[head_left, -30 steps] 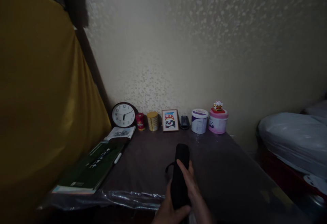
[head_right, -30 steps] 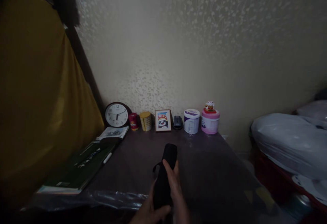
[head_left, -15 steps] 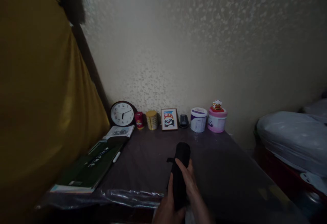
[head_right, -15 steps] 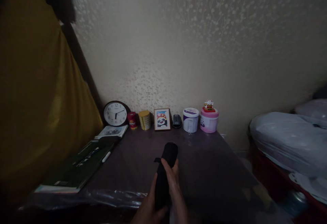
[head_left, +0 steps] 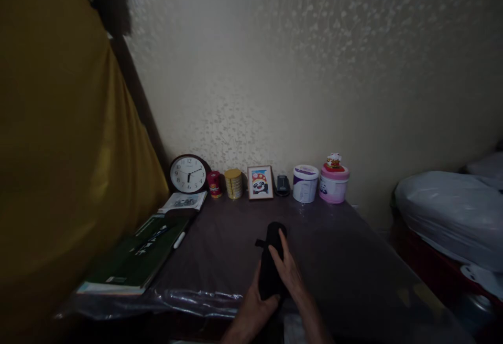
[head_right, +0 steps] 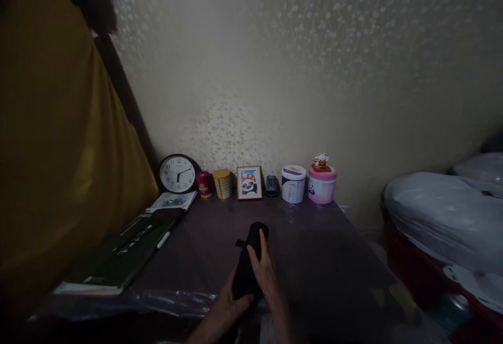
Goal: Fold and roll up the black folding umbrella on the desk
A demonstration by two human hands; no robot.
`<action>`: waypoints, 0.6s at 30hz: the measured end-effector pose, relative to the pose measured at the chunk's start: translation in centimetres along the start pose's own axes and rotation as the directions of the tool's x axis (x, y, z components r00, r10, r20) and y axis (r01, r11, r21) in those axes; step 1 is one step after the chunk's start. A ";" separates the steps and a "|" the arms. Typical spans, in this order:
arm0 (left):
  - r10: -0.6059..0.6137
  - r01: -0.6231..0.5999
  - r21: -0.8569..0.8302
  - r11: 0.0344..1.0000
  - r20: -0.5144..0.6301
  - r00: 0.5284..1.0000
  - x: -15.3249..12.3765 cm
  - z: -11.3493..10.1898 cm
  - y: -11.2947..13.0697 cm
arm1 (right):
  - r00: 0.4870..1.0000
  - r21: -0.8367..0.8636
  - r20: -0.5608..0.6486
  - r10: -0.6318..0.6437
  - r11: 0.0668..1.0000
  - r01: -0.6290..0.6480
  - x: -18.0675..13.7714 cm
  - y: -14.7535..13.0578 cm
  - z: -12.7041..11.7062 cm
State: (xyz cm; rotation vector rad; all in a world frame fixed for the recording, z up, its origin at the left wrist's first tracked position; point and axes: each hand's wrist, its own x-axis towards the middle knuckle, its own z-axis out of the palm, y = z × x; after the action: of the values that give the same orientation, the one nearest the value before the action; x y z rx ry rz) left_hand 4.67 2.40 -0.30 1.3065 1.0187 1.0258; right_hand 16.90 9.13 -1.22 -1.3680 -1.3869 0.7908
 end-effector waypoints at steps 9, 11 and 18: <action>-0.081 0.122 0.725 0.678 -0.090 0.993 0.7 -1.4 -0.6 | 0.978 -0.297 0.002 -0.210 0.934 0.201 1.0 2.5 0.5; -0.096 0.142 0.774 0.617 -0.105 0.990 0.8 -1.3 -0.5 | 0.969 -0.288 -0.002 -0.248 0.928 0.237 1.2 2.6 0.1; -0.108 0.138 0.840 0.524 -0.095 0.990 1.2 -1.3 -0.5 | 0.960 -0.095 0.023 -0.280 0.955 0.281 1.5 1.8 -0.9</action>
State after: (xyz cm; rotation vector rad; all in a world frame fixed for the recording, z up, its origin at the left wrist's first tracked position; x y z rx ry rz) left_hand 3.70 3.93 -0.78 1.9586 1.7333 0.3828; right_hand 18.54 10.71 -2.29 -1.2049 -1.6020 0.5470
